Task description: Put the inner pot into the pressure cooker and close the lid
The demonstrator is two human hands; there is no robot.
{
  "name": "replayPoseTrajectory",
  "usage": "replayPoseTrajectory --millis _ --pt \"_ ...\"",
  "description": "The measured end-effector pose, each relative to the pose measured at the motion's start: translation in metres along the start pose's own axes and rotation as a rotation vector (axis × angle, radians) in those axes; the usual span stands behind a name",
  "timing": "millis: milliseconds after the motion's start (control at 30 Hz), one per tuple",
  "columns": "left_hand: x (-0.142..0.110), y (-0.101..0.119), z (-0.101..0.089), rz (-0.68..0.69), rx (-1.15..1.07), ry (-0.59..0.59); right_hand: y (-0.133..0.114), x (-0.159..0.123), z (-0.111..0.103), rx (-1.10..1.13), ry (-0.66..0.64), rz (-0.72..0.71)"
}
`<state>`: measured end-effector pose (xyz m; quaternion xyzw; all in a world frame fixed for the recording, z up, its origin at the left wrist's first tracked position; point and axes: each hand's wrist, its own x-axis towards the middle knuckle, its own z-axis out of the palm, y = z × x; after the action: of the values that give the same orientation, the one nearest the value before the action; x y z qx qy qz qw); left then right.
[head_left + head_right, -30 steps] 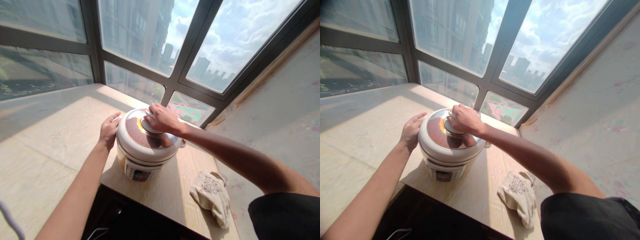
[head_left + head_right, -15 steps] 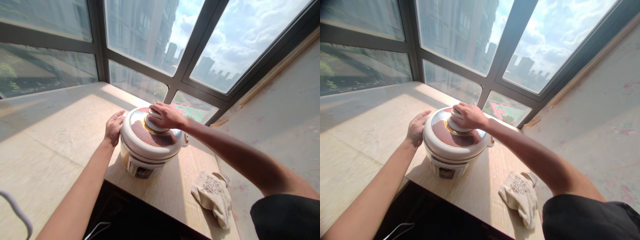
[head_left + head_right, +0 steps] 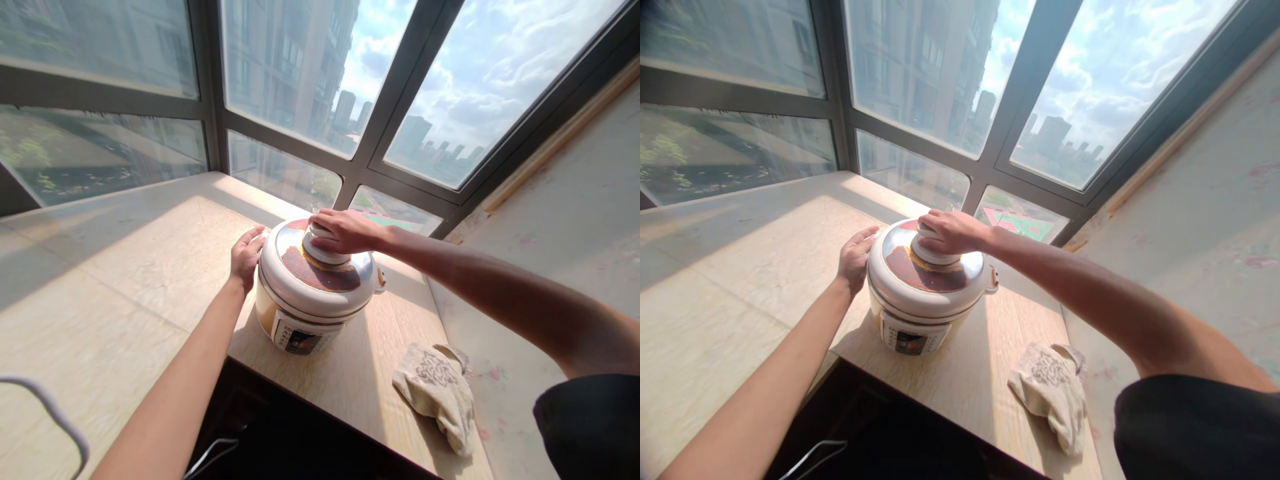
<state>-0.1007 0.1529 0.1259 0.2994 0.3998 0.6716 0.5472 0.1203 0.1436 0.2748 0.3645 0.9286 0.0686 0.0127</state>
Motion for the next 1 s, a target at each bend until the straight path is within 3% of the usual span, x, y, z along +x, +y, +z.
replayPoseTrajectory --millis 267,433,567,667,800,1000 --pt "0.0 -0.002 -0.001 0.011 -0.015 -0.016 0.0 -0.001 -0.003 0.012 -0.02 -0.004" --pt "-0.002 -0.001 0.001 0.009 -0.038 0.0 0.003 -0.012 -0.01 0.049 -0.076 0.134" --pt "-0.002 -0.001 0.002 0.012 -0.05 0.016 0.017 -0.038 -0.004 0.287 0.04 0.26" --pt "-0.002 0.0 0.003 0.036 -0.049 0.022 0.024 -0.068 0.013 0.523 0.158 0.312" --pt "-0.002 0.0 0.002 0.025 -0.037 0.019 0.018 -0.114 0.05 0.659 0.344 0.433" --pt "-0.01 -0.004 -0.003 0.025 -0.111 -0.016 -0.003 -0.15 0.114 0.968 0.681 0.877"
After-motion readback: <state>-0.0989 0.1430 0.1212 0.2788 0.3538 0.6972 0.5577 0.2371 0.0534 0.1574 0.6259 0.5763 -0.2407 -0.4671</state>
